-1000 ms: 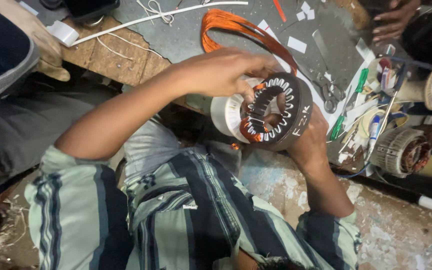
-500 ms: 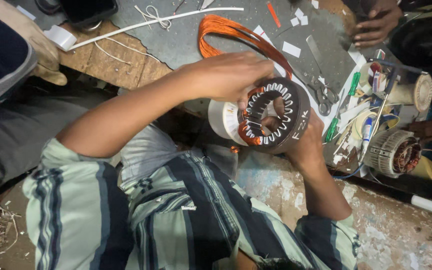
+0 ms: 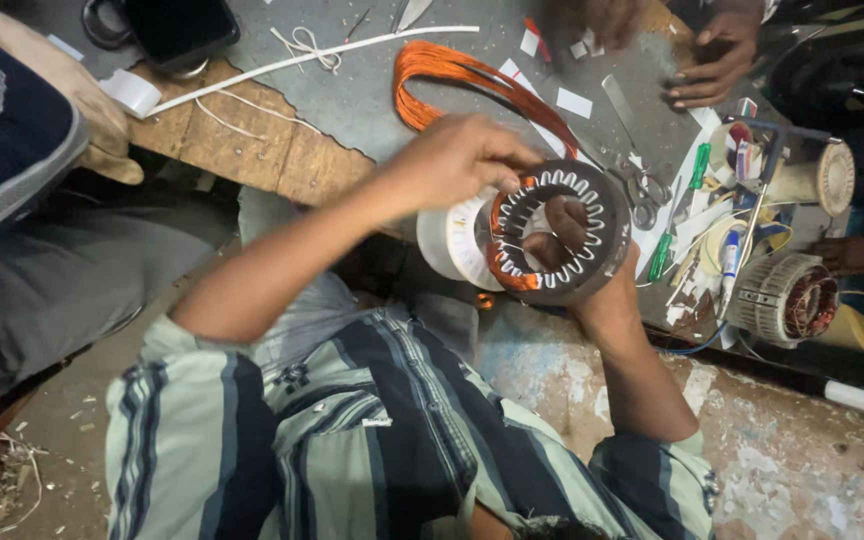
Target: The person winds orange copper wire around a motor stator core, using pliers to cut the wire and inserting small white insulating pieces between windings. The person continues to wrap and adjust the wire around the stator throughout the clip.
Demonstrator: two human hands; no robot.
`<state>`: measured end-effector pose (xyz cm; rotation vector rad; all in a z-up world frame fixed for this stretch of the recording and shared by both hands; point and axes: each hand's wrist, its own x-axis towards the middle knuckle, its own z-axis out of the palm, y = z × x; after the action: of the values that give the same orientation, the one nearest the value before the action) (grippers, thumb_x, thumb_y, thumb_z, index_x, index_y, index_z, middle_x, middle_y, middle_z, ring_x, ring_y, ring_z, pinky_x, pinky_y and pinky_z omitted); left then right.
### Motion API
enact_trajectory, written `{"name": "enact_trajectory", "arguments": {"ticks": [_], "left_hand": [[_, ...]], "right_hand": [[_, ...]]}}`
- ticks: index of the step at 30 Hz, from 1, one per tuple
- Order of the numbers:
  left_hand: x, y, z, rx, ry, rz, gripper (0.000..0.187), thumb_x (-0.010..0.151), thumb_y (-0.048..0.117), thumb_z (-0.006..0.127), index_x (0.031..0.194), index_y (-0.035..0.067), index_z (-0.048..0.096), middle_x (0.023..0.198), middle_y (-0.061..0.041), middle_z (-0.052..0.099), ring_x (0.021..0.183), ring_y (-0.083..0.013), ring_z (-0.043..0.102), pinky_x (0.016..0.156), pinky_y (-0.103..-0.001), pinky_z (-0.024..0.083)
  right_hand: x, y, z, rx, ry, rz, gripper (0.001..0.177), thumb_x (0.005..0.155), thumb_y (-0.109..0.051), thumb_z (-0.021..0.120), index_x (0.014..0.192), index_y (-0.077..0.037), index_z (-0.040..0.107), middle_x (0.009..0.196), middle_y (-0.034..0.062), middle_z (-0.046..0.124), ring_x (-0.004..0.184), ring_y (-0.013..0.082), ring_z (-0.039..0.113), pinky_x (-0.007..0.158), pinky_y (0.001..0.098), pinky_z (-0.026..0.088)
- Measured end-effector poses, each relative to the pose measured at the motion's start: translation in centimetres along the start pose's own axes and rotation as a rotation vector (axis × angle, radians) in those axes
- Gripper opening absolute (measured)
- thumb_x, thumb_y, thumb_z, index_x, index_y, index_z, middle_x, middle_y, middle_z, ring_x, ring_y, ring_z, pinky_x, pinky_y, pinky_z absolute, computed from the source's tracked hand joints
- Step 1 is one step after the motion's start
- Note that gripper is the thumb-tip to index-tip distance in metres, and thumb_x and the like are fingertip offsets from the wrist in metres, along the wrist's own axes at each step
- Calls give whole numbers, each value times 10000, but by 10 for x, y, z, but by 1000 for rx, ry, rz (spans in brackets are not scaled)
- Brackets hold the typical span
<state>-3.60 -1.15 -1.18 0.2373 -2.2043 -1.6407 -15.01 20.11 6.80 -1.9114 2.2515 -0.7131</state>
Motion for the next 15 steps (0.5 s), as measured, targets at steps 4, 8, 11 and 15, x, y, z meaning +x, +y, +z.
{"name": "enact_trajectory", "arguments": {"ticks": [4,8,11,15], "left_hand": [[-50,14,40,203,390,166,345,952,245,730,1255,80,730,1286,-131,715,1244,-330,622,1065,-448,469],[-69,19,62,99,544,173,348,1014,151,664,1343,39,685,1440,-205,621,1377,-398,545,1179,-474,426],[-70,28,48,177,537,192,382,997,148,681,1367,55,661,1454,-253,593,1369,-430,531,1167,-481,416],[-82,55,39,74,406,52,718,956,210,738,1552,34,378,1417,-206,618,1323,-398,572,1147,-458,431]], "right_hand": [[-3,5,2,246,23,299,477,897,-214,844,1290,-60,620,1230,159,723,1088,273,692,938,360,570],[-6,11,-2,-162,-40,39,394,909,-189,872,1248,-104,689,1196,153,726,1056,285,728,884,394,585],[1,9,-7,-272,-13,-91,454,854,-187,872,1256,-71,693,1100,170,704,968,350,686,789,454,553],[9,-2,-13,-338,-91,-55,397,835,-184,835,1195,-53,729,1044,166,693,945,391,649,772,501,517]]}}
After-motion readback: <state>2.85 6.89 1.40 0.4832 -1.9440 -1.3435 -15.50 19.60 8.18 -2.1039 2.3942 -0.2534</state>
